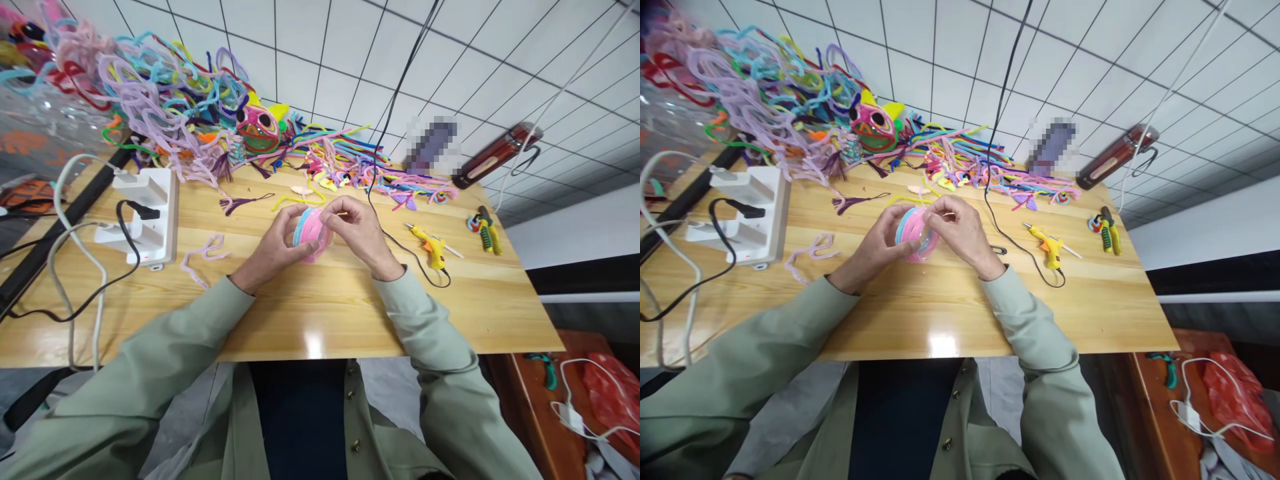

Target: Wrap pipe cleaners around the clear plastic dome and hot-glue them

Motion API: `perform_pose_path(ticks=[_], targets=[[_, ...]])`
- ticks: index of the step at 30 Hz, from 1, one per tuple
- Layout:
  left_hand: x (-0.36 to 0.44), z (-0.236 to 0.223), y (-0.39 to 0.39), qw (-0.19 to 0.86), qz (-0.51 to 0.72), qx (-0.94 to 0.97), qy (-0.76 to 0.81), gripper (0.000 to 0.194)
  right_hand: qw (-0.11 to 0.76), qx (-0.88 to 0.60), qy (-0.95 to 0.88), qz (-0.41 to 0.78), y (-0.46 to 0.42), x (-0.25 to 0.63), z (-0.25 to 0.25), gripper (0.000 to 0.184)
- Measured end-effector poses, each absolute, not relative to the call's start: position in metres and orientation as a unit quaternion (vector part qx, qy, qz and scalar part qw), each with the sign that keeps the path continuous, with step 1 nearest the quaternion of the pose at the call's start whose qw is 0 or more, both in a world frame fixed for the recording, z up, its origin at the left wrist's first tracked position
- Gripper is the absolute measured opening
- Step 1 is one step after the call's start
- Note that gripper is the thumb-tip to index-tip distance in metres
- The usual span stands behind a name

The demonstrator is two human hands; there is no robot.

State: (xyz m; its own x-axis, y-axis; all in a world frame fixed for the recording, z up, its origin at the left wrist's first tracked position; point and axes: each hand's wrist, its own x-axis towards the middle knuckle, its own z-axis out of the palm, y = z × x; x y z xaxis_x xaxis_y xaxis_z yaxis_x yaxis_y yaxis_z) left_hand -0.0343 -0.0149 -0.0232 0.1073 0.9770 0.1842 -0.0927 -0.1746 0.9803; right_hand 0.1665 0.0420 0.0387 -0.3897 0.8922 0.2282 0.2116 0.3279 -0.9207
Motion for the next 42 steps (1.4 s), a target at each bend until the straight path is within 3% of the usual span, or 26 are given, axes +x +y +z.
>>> perform_pose_path(ticks=[27, 31, 37, 42], targets=[[-0.039, -0.032, -0.006, 0.537, 0.564, 0.498, 0.382, 0.059, 0.376, -0.389, -0.757, 0.366, 0.035, 0.161, 0.035, 0.007], [-0.039, -0.034, -0.004, 0.532, 0.568, 0.497, 0.383, 0.061, 0.373, -0.39, -0.762, 0.359, 0.033, 0.16, 0.036, 0.004], [-0.041, -0.034, -0.004, 0.498, 0.598, 0.502, 0.377, 0.066, 0.393, -0.352, -0.75, 0.398, 0.034, 0.162, 0.038, 0.013], [-0.04, -0.034, -0.003, 0.466, 0.62, 0.512, 0.369, 0.068, 0.411, -0.341, -0.765, 0.36, 0.033, 0.165, 0.037, 0.01]])
